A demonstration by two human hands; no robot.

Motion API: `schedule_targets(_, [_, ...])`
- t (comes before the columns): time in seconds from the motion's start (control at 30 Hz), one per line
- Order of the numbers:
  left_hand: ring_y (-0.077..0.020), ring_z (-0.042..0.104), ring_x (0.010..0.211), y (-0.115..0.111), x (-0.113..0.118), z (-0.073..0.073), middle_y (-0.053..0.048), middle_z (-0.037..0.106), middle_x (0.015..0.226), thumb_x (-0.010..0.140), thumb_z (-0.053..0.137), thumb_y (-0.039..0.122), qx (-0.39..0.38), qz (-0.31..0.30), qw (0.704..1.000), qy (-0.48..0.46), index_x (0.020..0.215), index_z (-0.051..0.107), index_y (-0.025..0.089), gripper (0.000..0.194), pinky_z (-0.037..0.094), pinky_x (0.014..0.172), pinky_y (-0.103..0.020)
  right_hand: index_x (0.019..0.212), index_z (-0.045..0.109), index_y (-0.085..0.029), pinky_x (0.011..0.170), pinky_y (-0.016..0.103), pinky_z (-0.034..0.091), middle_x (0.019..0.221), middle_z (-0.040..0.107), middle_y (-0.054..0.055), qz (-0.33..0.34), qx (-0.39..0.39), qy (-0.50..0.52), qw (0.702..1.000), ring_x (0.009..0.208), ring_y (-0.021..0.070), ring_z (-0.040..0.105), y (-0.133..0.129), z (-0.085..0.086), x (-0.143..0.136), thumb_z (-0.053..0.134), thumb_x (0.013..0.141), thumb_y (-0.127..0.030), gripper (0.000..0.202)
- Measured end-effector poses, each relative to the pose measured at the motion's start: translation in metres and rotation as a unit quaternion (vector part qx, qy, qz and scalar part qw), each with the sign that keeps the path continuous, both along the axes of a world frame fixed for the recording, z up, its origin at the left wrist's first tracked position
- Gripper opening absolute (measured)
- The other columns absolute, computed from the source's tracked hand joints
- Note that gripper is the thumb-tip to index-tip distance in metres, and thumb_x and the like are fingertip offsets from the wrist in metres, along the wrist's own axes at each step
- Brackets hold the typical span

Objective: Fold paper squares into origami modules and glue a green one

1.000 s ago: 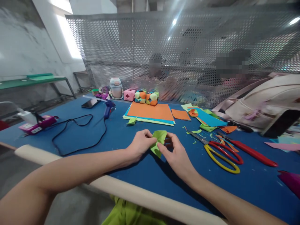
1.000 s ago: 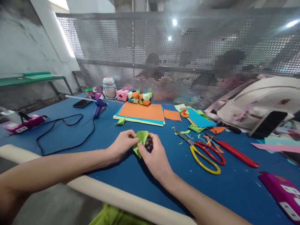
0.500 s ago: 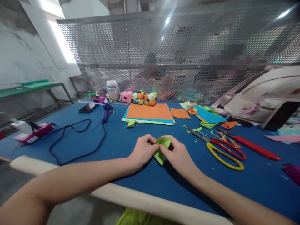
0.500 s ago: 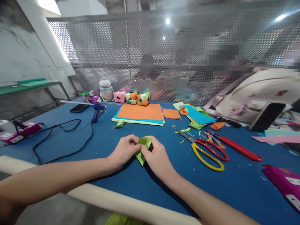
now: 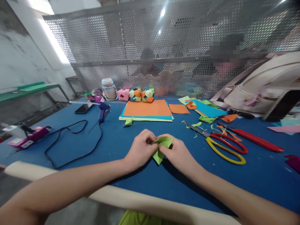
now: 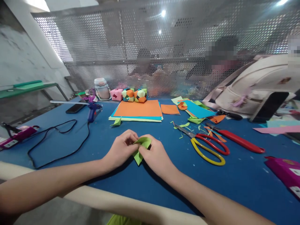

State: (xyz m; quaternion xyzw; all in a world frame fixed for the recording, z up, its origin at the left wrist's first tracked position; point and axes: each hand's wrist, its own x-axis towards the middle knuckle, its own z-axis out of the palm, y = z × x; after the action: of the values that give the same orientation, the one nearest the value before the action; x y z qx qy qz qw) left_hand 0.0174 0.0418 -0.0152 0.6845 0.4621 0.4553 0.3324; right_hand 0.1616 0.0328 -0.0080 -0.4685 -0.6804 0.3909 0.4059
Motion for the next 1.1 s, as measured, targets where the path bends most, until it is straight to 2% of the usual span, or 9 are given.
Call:
schedule_targets(0.27, [-0.0064,0.037,0.052,-0.004,0.002,0.006,0.008,0.04,0.06,0.064,0.051,0.008,-0.074,-0.007,0.996,0.046,0.072,0.046,0.018,0.014,0.029,0.047,-0.018,0.076,0.063,-0.018,0.059,0.025,0.04,0.07,0.062,0.0,-0.01,-0.006,-0.023,1.0,0.065,0.0145,0.053,0.002,0.0,0.002,0.05,0.073,-0.027,0.016])
schedule_targets(0.37, [-0.0069,0.037,0.052,-0.006,0.0,0.01,0.009,0.04,0.057,0.064,0.057,0.013,-0.108,-0.034,0.992,0.063,0.076,0.046,0.018,0.018,0.029,0.046,-0.018,0.073,0.063,-0.017,0.058,0.024,0.039,0.067,0.062,0.0,-0.013,0.0,-0.042,0.999,0.063,0.014,0.052,0.003,0.0,0.004,0.05,0.075,-0.028,0.017])
schedule_targets(0.47, [-0.0079,0.042,0.053,-0.006,-0.004,0.017,0.008,0.046,0.059,0.064,0.063,0.02,-0.149,-0.074,0.983,0.076,0.083,0.048,0.018,0.024,0.032,0.046,-0.018,0.073,0.062,-0.017,0.06,0.024,0.04,0.07,0.063,0.0,-0.014,0.013,-0.05,0.999,0.064,0.0138,0.053,0.004,0.001,0.007,0.05,0.076,-0.027,0.016])
schedule_targets(0.57, [-0.0101,0.05,0.06,-0.005,-0.009,0.025,0.002,0.056,0.069,0.074,0.055,0.024,-0.104,-0.066,0.988,0.097,0.084,0.058,0.016,0.013,0.04,0.055,-0.021,0.074,0.062,-0.017,0.059,0.024,0.04,0.07,0.063,0.0,-0.002,0.022,-0.056,0.998,0.063,0.0134,0.054,0.005,0.0,0.009,0.049,0.078,-0.026,0.016])
schedule_targets(0.67, [-0.0118,0.053,0.066,-0.003,-0.012,0.028,-0.001,0.059,0.071,0.08,0.047,0.021,-0.022,-0.058,0.987,0.15,0.073,0.063,0.015,0.019,0.04,0.061,-0.023,0.075,0.062,-0.017,0.059,0.024,0.04,0.069,0.063,0.0,0.008,0.031,-0.067,0.997,0.063,0.0134,0.055,0.005,-0.001,0.01,0.049,0.079,-0.025,0.016])
schedule_targets(0.77, [-0.0118,0.054,0.065,-0.003,-0.014,0.026,-0.001,0.059,0.066,0.08,0.046,0.017,0.02,-0.059,0.98,0.187,0.064,0.063,0.015,0.023,0.039,0.06,-0.023,0.074,0.061,-0.017,0.058,0.024,0.04,0.069,0.063,0.0,0.01,0.03,-0.082,0.996,0.063,0.0137,0.054,0.004,-0.003,0.009,0.049,0.079,-0.025,0.016])
schedule_targets(0.97, [-0.0107,0.05,0.059,-0.005,-0.01,0.021,0.0,0.058,0.061,0.077,0.049,0.014,0.048,-0.018,0.977,0.207,0.059,0.059,0.015,0.021,0.036,0.057,-0.022,0.072,0.061,-0.016,0.057,0.025,0.039,0.068,0.061,0.001,0.021,0.031,-0.103,0.994,0.062,0.0135,0.051,0.004,-0.003,0.009,0.047,0.08,-0.024,0.018])
schedule_targets(1.1, [-0.0103,0.051,0.059,-0.005,-0.01,0.018,0.0,0.059,0.064,0.076,0.05,0.017,0.005,-0.034,0.985,0.167,0.068,0.062,0.015,0.015,0.038,0.055,-0.021,0.066,0.059,-0.017,0.052,0.023,0.036,0.061,0.058,-0.001,0.035,0.025,-0.117,0.992,0.057,0.012,0.049,0.005,0.002,0.011,0.047,0.08,-0.024,0.019])
